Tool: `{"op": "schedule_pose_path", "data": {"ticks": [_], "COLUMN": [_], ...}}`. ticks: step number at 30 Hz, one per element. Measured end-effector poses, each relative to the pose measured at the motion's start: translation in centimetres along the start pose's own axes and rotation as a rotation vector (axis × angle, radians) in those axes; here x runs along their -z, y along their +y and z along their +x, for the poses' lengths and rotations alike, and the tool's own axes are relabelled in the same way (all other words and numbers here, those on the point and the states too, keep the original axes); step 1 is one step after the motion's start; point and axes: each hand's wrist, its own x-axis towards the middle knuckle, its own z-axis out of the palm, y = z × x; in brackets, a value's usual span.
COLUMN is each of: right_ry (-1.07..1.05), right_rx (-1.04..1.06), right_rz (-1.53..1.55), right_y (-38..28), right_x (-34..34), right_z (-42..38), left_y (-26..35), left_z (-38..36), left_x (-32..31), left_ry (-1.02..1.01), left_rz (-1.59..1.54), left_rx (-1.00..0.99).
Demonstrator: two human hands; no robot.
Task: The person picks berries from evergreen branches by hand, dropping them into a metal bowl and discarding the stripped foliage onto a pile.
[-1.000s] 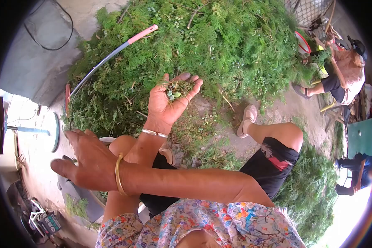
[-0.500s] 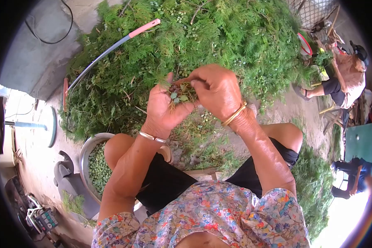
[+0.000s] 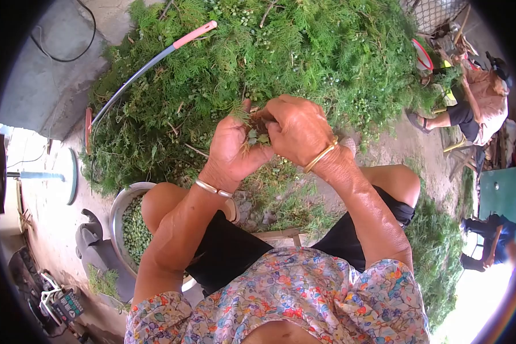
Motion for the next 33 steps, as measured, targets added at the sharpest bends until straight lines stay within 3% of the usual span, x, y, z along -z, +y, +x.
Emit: {"op": "schedule_pose_path", "data": {"ticks": [3,5,6,7,9,10,11,13,14,15,17,20,24,27,30,31,33], "right_ry": [0.039,0.16,0.2,0.198,0.3,0.38,0.381,0.141,0.107,0.107,0.144,0.191,0.164,0.171,0.117,0.118,0.11], "right_rx": [-0.094,-0.404,-0.419,-0.419,-0.598,-0.734,-0.735,-0.555,-0.574,-0.575,-0.312,-0.203,-0.196,-0.315,-0.577,-0.578,-0.687], "right_rz": [0.021,0.39,0.587,0.585,1.423,1.435,1.433,1.176,0.944,0.943,0.398,0.136,0.141,0.401,0.784,0.783,1.237], "right_y": [-0.1,-0.6,-0.2,-0.2,-1.0,-2.2,-1.9,-1.4,-1.7,-2.0,-2.0,-1.8,-1.5,-1.7,-1.3,-1.4,-1.4], "right_x": [0.4,1.2,1.8,2.2,3.5,3.7,3.4,2.7,1.9,1.0,-1.1,-2.4,-2.6,-1.7,-0.1,0.4,1.0], "right_z": [0.0,0.0,-0.1,-0.2,-0.4,-0.2,-0.7,-1.6,-2.0,-2.1,-2.4,-2.0,-2.0,-1.9,-2.0,-2.0,-1.8], "left_y": [0.0,0.2,0.4,0.6,0.8,0.8,0.8,1.0,1.0,0.8,0.4,0.4,0.5,0.6,0.7,0.9,0.8], "left_z": [0.5,0.0,-0.2,-0.4,-0.6,-0.5,-0.5,-0.3,-0.2,-0.4,-0.9,-0.2,-0.4,-0.2,-0.4,-0.1,0.3], "left_x": [0.2,-0.8,-1.4,-1.9,-2.1,-1.7,-1.4,-0.6,-0.4,-0.8,-2.0,-0.8,-1.2,-1.0,-1.0,-0.2,0.6], "left_ry": [0.019,-0.033,-0.033,-0.039,-0.048,-0.071,-0.093,-0.097,-0.1,-0.1,0.103,0.013,0.017,0.048,0.107,0.002,-0.106], "left_rz": [-0.026,-0.047,-0.049,-0.033,-0.019,-0.035,-0.05,-0.076,-0.099,-0.1,0.044,0.03,0.064,-0.023,-0.001,-0.001,-0.001], "left_rx": [-0.008,-0.002,-0.004,0.026,0.057,0.017,-0.023,-0.012,-0.003,-0.002,-0.17,-0.096,-0.058,-0.047,-0.031,-0.007,0.019]}}
